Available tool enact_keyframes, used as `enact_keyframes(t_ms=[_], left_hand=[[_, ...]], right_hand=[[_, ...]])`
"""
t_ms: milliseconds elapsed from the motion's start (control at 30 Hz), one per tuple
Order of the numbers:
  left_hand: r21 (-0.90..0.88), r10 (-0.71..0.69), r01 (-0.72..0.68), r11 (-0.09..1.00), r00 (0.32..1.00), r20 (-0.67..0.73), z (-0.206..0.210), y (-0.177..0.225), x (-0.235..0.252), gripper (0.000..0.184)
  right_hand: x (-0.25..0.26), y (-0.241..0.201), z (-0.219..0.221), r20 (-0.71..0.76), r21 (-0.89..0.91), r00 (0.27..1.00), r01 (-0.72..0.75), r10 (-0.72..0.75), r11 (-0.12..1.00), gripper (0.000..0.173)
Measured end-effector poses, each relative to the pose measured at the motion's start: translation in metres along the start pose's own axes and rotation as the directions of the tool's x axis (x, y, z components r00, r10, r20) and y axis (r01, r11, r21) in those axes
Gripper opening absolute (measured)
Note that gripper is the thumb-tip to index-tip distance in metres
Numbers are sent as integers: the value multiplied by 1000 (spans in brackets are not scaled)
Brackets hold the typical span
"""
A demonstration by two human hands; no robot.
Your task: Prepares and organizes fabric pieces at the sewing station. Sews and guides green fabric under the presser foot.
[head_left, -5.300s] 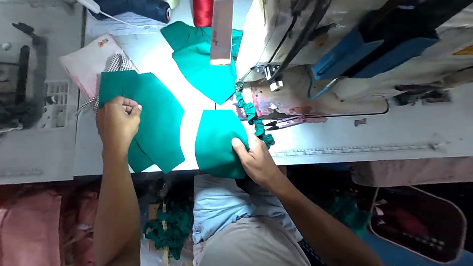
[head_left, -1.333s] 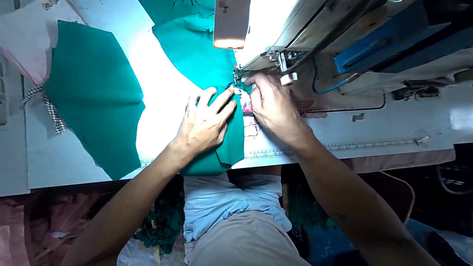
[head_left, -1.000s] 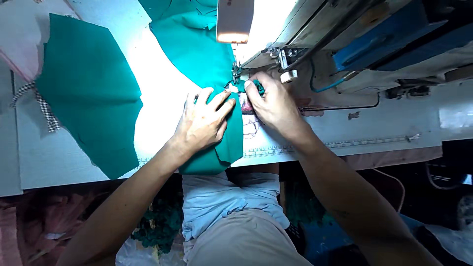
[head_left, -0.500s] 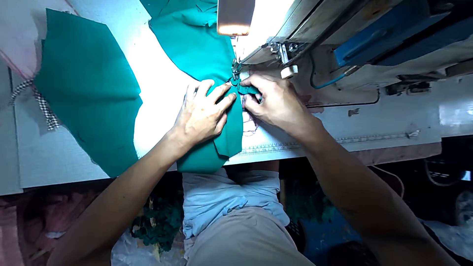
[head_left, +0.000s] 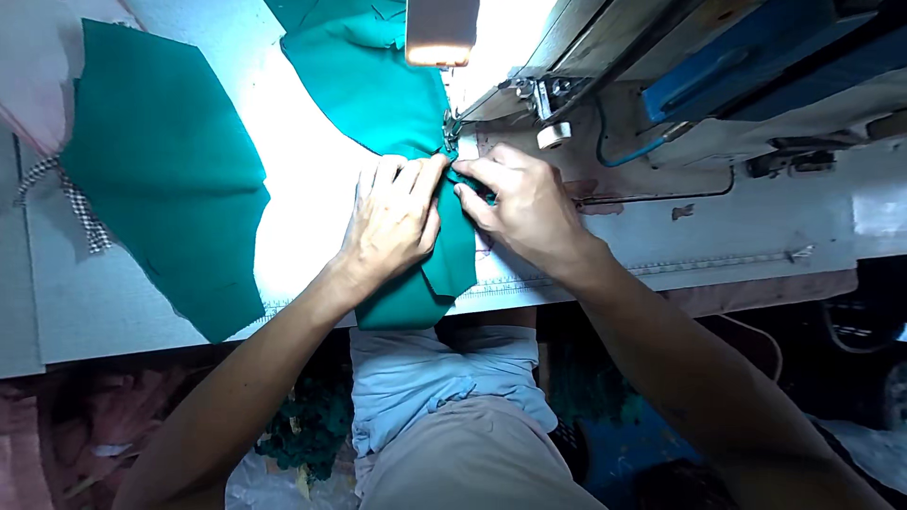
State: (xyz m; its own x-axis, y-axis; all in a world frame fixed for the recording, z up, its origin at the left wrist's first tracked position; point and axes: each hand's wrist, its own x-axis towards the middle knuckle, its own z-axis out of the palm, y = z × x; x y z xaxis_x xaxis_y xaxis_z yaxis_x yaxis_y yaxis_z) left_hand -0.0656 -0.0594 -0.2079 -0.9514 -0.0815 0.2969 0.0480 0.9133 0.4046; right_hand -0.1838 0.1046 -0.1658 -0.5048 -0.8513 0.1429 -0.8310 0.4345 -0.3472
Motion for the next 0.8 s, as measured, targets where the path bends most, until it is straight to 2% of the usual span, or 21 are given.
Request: enact_keyframes(t_ms=[100,367,467,600,800], left_hand=[[11,-2,1,1000,999,54,-2,1,3,58],[72,-34,30,997,998,53,4,-2,3,51],[80,-17,14,997,999,46,1,-1,5,57],[93,-20,15,996,998,54,2,-1,5,50],[82,-35,30,996,998,58,2,-2,6,50]], right_hand=[[-10,-7,-1,11,-74,999,36,-35,997,20],[-17,-7,2,-42,-22,999,18,-19,1000,28],[-18,-10,4,-42,-16,999,3,-3,1000,25],[-18,-13,3,-51,-33,999,-13,12,999,26],[-16,-12,5,-87,18,996,-33,34,999,26]])
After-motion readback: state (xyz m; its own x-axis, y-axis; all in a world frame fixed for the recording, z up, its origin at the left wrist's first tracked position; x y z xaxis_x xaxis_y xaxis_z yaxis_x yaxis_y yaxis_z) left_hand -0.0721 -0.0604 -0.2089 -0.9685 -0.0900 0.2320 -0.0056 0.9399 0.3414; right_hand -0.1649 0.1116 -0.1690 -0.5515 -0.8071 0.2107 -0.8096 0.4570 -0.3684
